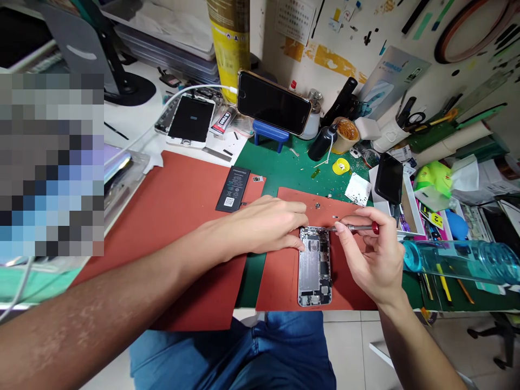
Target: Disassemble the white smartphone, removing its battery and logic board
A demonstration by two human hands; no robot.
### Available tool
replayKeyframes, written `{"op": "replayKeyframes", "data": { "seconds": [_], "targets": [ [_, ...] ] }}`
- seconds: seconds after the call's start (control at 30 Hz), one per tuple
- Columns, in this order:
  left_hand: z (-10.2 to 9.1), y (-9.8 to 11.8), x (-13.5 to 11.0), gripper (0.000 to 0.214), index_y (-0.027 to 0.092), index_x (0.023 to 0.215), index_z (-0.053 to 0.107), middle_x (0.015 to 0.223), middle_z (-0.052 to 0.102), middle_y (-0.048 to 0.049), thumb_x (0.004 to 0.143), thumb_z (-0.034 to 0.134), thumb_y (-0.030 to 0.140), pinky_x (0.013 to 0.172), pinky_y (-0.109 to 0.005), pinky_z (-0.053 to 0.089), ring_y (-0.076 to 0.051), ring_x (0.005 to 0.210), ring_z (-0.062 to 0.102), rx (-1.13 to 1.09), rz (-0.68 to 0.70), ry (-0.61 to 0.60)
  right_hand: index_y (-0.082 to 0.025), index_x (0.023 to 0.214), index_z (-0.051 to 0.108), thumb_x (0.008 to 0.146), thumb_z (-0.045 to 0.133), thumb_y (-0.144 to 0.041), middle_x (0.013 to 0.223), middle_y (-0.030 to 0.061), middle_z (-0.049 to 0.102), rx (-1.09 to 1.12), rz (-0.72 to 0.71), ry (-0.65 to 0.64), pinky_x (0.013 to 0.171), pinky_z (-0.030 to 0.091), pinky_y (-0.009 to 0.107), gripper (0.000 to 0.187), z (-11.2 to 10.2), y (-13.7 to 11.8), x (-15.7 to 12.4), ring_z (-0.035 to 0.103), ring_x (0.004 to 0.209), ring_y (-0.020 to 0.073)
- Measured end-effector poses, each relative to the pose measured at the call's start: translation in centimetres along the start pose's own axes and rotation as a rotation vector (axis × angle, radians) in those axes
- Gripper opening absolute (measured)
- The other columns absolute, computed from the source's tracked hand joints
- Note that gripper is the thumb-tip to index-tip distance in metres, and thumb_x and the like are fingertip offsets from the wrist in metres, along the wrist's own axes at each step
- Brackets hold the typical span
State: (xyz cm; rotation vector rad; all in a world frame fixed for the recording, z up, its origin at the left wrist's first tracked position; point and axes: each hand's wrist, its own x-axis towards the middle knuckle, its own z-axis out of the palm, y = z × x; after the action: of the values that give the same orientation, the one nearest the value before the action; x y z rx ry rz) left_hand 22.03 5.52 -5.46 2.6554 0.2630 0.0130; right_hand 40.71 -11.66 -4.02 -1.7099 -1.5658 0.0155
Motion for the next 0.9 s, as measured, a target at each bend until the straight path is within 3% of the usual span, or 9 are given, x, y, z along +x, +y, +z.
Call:
{"op": "replayKeyframes", "data": {
  "seconds": [0.17,0.3,0.43,0.57,0.77,0.9],
  "targets": [
    [0.0,0.1,0.0,0.029,0.021,0.116,0.078,0.103,0.074,-0.0028,0.101,0.077,0.046,0.063,-0.032,0.039,-0.022,0.09,0.073,0.013,0.016,0.021,-0.023,0.126,0.058,0.103,0.07,-0.018,0.104,0.003,0.077,-0.103,-0.139,-0.109,0.075,0.066,0.028,0.027,-0.8,-0.4,1.4,0.08,0.088,0.0175],
    [0.0,0.1,0.0,0.031,0.022,0.119,0.077,0.105,0.074,-0.0028,0.1,0.078,0.047,0.064,-0.031,0.041,-0.022,0.093,0.073,0.015,0.021,0.028,-0.023,0.123,0.058,0.104,0.07,-0.022,0.092,-0.0008,0.072,-0.159,-0.156,-0.211,0.063,0.058,0.028,0.022,-1.6,-0.7,2.5,0.073,0.07,0.015],
    [-0.1,0.1,0.0,0.033,0.022,0.118,0.077,0.102,0.072,-0.002,0.099,0.079,0.049,0.064,-0.031,0.041,-0.022,0.093,0.073,-0.004,0.033,0.033,-0.024,0.119,0.058,0.105,0.068,-0.021,0.093,-0.0012,0.073,-0.13,-0.159,-0.328,0.065,0.057,0.027,0.018,-2.1,-0.7,3.3,0.072,0.072,0.0149],
    [-0.1,0.1,0.1,0.031,0.022,0.118,0.077,0.104,0.073,-0.0024,0.099,0.08,0.046,0.063,-0.031,0.039,-0.022,0.091,0.073,-0.001,0.009,0.015,-0.025,0.11,0.056,0.106,0.072,-0.028,0.081,-0.0038,0.07,-0.17,-0.186,-0.275,0.058,0.054,0.027,0.017,-1.9,-0.4,3.5,0.069,0.063,0.0144],
    [0.0,0.0,0.1,0.029,0.021,0.115,0.077,0.102,0.073,-0.0024,0.1,0.079,0.046,0.063,-0.032,0.04,-0.022,0.089,0.073,-0.011,0.02,0.037,-0.024,0.111,0.056,0.107,0.064,-0.022,0.094,0.0012,0.072,-0.149,-0.227,-0.353,0.063,0.055,0.029,0.01,-2.1,-0.5,3.6,0.07,0.072,0.0161],
    [0.0,0.0,0.0,0.03,0.022,0.118,0.077,0.104,0.073,-0.002,0.1,0.078,0.046,0.065,-0.032,0.043,-0.022,0.091,0.073,-0.03,0.016,0.037,-0.025,0.11,0.055,0.106,0.068,-0.024,0.086,-0.0022,0.07,-0.148,-0.203,-0.306,0.06,0.051,0.028,0.013,-2.1,-0.6,3.6,0.069,0.068,0.0146]
  ]
}}
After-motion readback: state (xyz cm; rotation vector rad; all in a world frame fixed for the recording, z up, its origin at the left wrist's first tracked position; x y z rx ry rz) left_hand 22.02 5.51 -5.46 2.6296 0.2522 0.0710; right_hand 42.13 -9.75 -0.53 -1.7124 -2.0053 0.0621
